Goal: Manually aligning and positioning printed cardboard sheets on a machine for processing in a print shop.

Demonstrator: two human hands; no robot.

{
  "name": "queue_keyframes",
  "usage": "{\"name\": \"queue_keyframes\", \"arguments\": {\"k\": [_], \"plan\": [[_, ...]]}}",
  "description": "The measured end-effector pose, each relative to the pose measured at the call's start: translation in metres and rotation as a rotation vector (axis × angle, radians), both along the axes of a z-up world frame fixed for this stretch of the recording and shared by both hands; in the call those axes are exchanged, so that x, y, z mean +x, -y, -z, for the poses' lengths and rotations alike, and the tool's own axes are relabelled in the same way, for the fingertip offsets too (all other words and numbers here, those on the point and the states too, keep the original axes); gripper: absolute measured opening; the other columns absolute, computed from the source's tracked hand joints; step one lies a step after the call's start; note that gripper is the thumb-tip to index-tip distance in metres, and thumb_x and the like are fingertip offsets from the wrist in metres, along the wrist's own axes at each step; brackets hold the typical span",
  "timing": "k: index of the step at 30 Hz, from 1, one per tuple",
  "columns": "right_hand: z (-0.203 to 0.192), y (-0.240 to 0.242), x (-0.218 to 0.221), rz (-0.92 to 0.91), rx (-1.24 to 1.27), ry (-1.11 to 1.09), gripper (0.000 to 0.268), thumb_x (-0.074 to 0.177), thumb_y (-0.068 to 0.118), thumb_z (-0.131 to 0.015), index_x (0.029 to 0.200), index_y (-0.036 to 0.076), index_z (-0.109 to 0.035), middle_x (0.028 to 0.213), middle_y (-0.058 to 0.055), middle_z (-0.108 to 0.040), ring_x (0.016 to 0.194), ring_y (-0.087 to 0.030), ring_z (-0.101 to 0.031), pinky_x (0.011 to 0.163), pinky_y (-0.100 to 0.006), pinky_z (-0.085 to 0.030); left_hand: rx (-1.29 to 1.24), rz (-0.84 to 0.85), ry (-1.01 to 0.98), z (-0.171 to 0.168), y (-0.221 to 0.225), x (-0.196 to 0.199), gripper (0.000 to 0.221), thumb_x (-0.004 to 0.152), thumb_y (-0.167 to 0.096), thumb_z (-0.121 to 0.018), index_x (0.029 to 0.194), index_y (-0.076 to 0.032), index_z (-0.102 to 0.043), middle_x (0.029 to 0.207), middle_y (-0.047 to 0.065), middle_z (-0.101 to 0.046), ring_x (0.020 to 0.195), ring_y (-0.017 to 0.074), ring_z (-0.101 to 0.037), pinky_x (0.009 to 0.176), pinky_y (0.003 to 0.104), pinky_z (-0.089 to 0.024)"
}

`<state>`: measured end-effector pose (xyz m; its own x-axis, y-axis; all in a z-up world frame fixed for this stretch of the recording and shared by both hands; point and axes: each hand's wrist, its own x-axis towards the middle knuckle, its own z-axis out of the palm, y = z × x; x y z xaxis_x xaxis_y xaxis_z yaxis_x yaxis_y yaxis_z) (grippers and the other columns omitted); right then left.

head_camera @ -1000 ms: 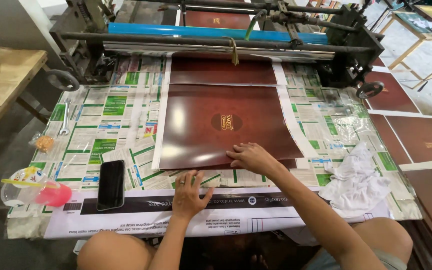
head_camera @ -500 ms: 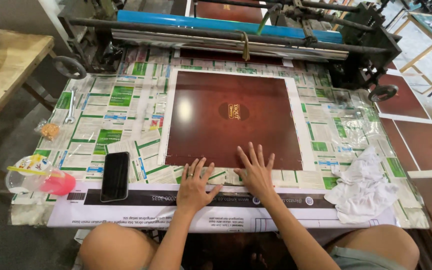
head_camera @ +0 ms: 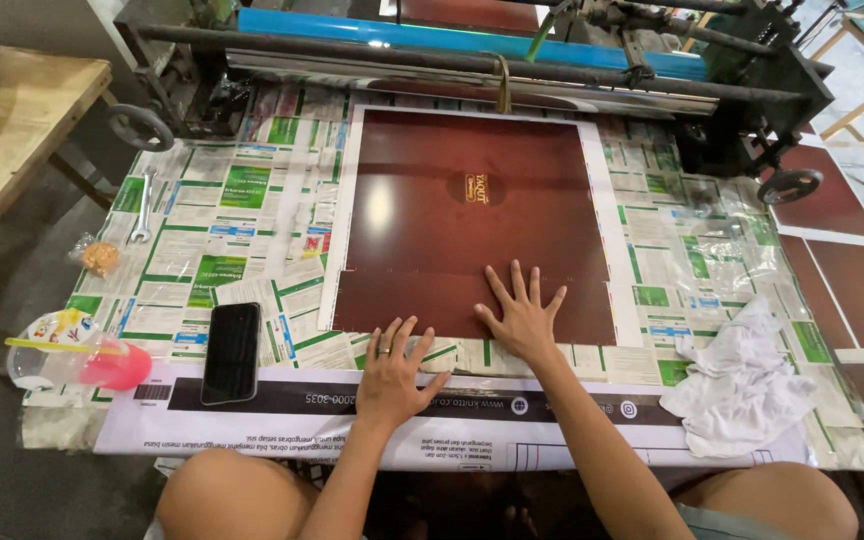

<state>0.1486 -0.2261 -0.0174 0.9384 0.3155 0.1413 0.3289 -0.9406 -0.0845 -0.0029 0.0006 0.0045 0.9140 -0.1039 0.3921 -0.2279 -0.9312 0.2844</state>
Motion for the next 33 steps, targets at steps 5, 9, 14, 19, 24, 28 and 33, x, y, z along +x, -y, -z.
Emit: {"name": "queue_keyframes", "arguments": {"k": [5,9,14,19,24,28,33], "plan": [[0.001,-0.004,0.035,0.005,0.001,-0.006,0.078,0.093,0.075,-0.041,0.161,0.042,-0.023,0.171,-0.011,-0.015,0.155,-0.045,-0.010,0.108,-0.084,0.002,-0.015,0.002,0.030,0.000,0.000,0.000,0.071,0.087,-0.060,-0.065,0.140,-0.014,-0.059,0.147,0.016,-0.048,0.140,0.0357,-0.041,0.118,0.055,-0.027],[0.001,-0.007,0.059,0.007,0.006,-0.033,0.080,0.092,0.077,-0.039,0.162,0.043,-0.021,0.172,-0.010,-0.012,0.155,-0.045,-0.007,0.108,-0.083,0.003,-0.038,0.007,0.062,-0.003,0.000,-0.001,0.070,0.086,-0.058,-0.067,0.140,-0.014,-0.060,0.147,0.016,-0.050,0.139,0.0362,-0.043,0.118,0.055,-0.028],[-0.001,-0.012,0.088,0.002,0.013,-0.054,0.082,0.091,0.080,-0.037,0.162,0.044,-0.019,0.172,-0.009,-0.008,0.156,-0.043,-0.003,0.110,-0.082,0.004,-0.033,0.010,0.067,-0.003,-0.001,-0.001,0.069,0.086,-0.057,-0.068,0.139,-0.013,-0.060,0.146,0.017,-0.050,0.139,0.0367,-0.044,0.117,0.056,-0.029],[-0.004,-0.015,0.109,0.008,0.025,-0.073,0.086,0.090,0.082,-0.035,0.163,0.042,-0.016,0.173,-0.010,-0.004,0.157,-0.042,-0.001,0.111,-0.081,0.004,-0.047,0.007,0.078,-0.001,0.000,0.000,0.068,0.086,-0.058,-0.068,0.138,-0.014,-0.061,0.146,0.017,-0.051,0.138,0.0367,-0.044,0.117,0.056,-0.030],[0.000,-0.017,0.090,-0.015,0.019,-0.057,0.096,0.087,0.086,-0.037,0.164,0.034,-0.015,0.172,-0.016,-0.003,0.156,-0.045,0.000,0.111,-0.079,0.004,-0.047,0.008,0.063,0.003,0.000,0.001,0.069,0.085,-0.059,-0.067,0.137,-0.014,-0.061,0.144,0.016,-0.052,0.137,0.0365,-0.045,0.116,0.056,-0.029],[0.001,-0.001,0.031,-0.131,0.017,-0.008,0.103,0.083,0.087,-0.043,0.165,0.029,-0.018,0.171,-0.018,-0.007,0.156,-0.046,-0.003,0.115,-0.074,0.001,-0.016,-0.002,0.078,-0.003,0.000,-0.001,0.068,0.086,-0.057,-0.068,0.137,-0.013,-0.063,0.144,0.016,-0.053,0.136,0.0354,-0.046,0.116,0.056,-0.030],[-0.036,0.025,-0.009,-0.375,0.049,-0.109,0.117,0.069,0.081,-0.068,0.161,0.023,-0.025,0.169,-0.019,-0.013,0.156,-0.042,-0.007,0.122,-0.061,-0.005,-0.031,0.003,0.092,-0.005,0.001,-0.004,0.055,0.086,-0.053,-0.070,0.125,-0.014,-0.069,0.134,0.014,-0.057,0.129,0.0336,-0.052,0.112,0.055,-0.036]]}}
